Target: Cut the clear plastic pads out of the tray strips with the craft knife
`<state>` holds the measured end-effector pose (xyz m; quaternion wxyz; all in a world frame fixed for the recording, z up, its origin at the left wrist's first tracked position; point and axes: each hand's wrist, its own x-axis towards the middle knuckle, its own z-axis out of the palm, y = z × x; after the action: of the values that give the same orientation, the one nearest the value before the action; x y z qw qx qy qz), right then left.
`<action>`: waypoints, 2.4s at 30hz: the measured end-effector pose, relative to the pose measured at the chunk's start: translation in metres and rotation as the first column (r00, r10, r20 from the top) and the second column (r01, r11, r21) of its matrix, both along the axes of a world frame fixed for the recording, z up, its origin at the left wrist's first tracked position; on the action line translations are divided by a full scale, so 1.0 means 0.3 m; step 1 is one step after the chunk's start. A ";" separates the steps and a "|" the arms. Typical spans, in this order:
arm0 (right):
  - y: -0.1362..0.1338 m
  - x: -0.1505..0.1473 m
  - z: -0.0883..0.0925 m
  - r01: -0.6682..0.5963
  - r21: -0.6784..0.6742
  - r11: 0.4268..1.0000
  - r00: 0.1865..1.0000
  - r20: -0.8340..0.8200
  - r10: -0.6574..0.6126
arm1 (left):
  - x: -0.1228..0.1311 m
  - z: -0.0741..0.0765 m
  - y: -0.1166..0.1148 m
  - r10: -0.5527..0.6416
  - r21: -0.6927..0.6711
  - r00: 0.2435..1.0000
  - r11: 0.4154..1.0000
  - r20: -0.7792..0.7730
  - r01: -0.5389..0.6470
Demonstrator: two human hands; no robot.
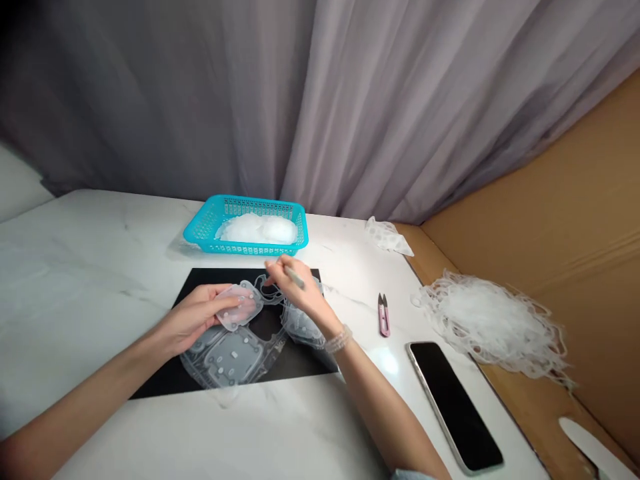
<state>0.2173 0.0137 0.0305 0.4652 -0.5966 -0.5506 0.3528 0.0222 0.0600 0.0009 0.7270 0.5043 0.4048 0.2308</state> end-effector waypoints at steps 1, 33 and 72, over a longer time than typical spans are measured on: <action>0.019 -0.001 -0.018 -0.035 -0.025 0.999 0.999 -0.029 0.034 | -0.002 0.002 -0.001 -0.006 0.032 1.000 0.999 -0.017 0.006; 0.033 -0.016 -0.089 -0.281 -0.001 0.960 0.890 -0.374 0.260 | -0.008 -0.031 -0.018 0.255 0.063 0.964 0.964 0.077 -0.260; -0.005 0.017 -0.023 -0.352 -0.018 0.936 0.935 -0.052 0.350 | -0.027 0.007 -0.006 -0.175 0.381 0.971 0.897 -0.161 0.224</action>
<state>0.2226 0.0122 0.0237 0.3997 -0.4865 -0.6321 0.4517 0.0140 0.0581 0.0029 0.6035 0.6930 0.3395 0.2007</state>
